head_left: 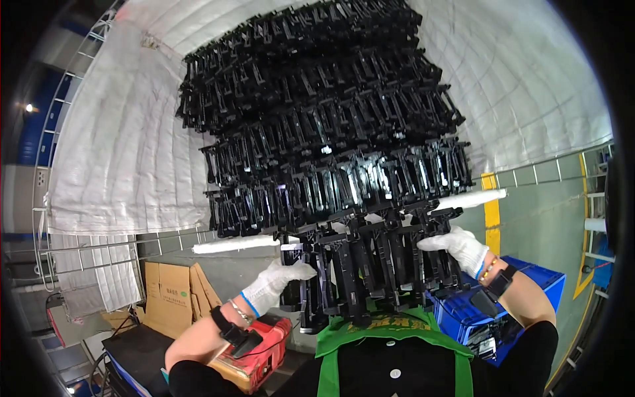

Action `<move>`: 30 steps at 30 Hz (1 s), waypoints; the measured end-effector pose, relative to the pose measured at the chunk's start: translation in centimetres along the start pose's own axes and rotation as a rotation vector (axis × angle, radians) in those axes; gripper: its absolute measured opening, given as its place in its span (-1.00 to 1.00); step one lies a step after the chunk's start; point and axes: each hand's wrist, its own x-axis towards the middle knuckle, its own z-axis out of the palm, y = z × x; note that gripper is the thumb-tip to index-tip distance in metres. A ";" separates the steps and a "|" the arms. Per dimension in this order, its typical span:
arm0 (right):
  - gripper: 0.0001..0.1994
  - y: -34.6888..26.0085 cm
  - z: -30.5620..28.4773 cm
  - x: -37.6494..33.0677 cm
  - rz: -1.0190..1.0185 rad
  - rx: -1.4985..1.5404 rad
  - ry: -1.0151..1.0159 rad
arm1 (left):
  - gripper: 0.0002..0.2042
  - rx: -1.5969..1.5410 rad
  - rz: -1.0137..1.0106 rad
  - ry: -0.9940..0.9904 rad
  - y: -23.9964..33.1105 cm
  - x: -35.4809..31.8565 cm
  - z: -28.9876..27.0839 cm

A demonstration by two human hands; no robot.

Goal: Assembling and inspecting black plastic components on a factory assembly line.

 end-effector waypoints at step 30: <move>-0.59 -38.6 -7.9 43.5 -0.226 -0.053 0.147 | -0.85 0.101 0.249 0.056 44.5 37.1 -14.7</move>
